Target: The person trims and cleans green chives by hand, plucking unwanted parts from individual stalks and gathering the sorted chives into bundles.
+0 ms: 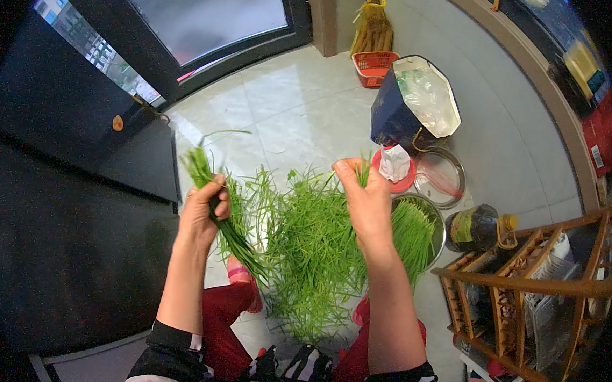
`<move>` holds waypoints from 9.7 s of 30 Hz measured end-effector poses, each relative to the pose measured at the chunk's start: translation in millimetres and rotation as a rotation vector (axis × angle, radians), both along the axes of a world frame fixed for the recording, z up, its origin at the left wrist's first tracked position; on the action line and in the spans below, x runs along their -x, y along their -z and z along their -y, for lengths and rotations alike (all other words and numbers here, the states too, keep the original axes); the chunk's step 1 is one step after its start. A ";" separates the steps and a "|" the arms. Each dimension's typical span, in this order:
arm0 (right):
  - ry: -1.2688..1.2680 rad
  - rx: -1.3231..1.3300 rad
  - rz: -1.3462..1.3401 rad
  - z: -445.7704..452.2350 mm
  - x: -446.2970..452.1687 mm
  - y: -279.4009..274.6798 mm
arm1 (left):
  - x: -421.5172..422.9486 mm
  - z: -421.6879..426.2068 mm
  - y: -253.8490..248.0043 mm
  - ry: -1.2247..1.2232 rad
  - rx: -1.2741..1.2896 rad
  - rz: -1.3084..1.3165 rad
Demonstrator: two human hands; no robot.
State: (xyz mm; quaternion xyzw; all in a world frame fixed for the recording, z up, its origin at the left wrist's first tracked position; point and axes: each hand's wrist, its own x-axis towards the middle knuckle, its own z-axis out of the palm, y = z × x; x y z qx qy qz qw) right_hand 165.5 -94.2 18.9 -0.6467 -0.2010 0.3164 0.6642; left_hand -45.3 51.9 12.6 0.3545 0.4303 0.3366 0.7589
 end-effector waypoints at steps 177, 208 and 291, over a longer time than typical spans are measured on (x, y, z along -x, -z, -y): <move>-0.213 0.071 0.301 -5.7 24.6 2.4 | -46.8 57.5 1.8 0.379 0.026 -0.046; -0.327 0.012 -0.177 1.8 17.6 -7.4 | -42.2 56.2 -0.4 0.543 0.236 0.190; -0.312 0.104 0.201 -3.9 33.1 -0.3 | -43.4 49.8 3.6 0.429 0.006 -0.027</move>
